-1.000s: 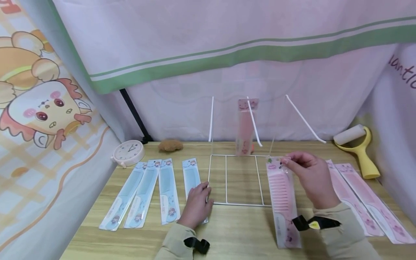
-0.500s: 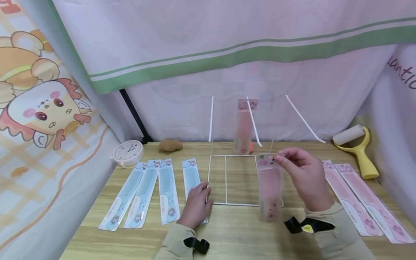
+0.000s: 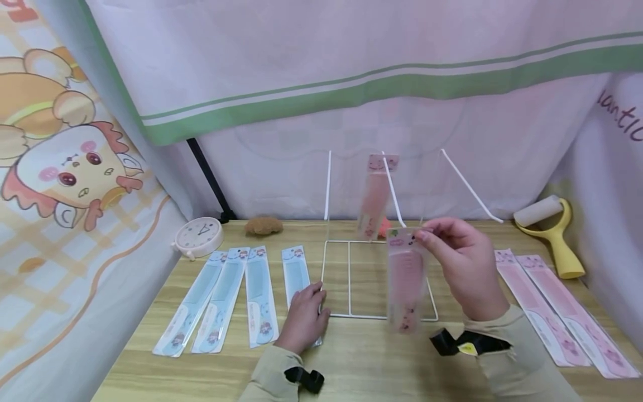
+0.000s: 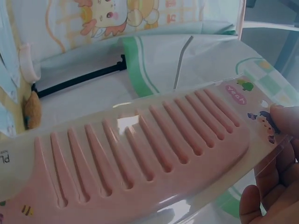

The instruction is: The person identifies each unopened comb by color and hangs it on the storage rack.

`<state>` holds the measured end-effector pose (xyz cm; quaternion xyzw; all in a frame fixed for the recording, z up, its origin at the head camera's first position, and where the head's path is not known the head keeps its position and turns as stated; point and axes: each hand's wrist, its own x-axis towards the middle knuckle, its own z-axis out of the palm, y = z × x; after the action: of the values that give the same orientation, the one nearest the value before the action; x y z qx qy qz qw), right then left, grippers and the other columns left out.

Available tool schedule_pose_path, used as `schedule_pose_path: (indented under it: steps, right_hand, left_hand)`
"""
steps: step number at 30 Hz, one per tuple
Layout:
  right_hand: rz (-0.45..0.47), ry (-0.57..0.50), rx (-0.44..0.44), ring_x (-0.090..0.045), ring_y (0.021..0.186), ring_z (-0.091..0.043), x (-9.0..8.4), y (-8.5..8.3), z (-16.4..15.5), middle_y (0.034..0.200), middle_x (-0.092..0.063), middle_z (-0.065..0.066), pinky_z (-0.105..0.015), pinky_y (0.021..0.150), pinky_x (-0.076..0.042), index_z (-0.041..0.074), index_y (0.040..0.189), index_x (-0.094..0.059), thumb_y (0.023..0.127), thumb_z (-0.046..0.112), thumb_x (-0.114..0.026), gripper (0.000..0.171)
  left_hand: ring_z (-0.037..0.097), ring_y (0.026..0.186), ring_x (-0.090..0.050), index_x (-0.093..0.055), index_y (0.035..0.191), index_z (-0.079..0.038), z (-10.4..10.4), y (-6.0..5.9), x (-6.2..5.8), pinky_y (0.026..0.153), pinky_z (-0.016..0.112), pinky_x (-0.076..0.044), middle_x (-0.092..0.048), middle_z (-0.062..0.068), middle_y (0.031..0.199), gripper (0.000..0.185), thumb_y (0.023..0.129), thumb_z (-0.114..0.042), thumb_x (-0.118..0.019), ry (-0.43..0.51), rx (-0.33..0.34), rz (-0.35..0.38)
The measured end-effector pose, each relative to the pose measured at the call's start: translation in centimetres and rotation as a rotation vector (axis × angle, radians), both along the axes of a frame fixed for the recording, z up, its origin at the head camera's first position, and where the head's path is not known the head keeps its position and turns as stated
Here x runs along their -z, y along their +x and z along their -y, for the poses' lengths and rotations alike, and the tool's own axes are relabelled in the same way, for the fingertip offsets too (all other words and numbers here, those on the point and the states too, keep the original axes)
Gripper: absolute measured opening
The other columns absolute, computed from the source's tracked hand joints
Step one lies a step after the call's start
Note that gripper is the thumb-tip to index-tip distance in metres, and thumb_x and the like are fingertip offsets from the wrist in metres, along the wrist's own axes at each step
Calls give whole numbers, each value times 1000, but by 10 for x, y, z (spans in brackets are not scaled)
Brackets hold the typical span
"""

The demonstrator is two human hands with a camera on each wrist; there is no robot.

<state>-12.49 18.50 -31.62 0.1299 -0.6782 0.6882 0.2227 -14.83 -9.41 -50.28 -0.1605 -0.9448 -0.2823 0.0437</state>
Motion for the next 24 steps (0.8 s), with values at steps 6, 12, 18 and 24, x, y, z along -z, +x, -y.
schedule_pose_path:
  steps: [6,12,18,24]
  right_hand:
    - [-26,-23,-12,-67,78,-13,-8,-2,6,88,-73,-6,-20,71,-56,-8,96,-68,90,-6,-70,7]
    - [-5,35,-7,-66,80,-14,-10,-5,8,90,-73,-6,-21,72,-57,-5,97,-68,91,-2,-70,7]
    - [17,36,0,-65,79,-14,-5,-12,9,89,-73,-3,-21,71,-56,-4,97,-68,91,-1,-71,7]
    - [30,64,7,-65,81,-15,2,-19,8,92,-73,-5,-21,72,-56,-3,98,-68,92,8,-74,14]
  left_hand:
    - [39,136,-44,-62,128,6,0,-1,1,116,59,-27,-50,20,146,40,94,-13,-67,-7,-10,8]
    - [38,138,-43,-62,130,4,-1,-2,1,118,58,-25,-48,17,148,40,95,-15,-67,-12,-23,37]
    - [38,137,-43,-62,130,5,-1,-1,0,117,58,-26,-49,18,147,40,95,-14,-67,-14,-19,31]
    - [39,136,-44,-62,129,6,0,-1,0,117,59,-27,-49,19,146,40,94,-13,-67,-9,-13,20]
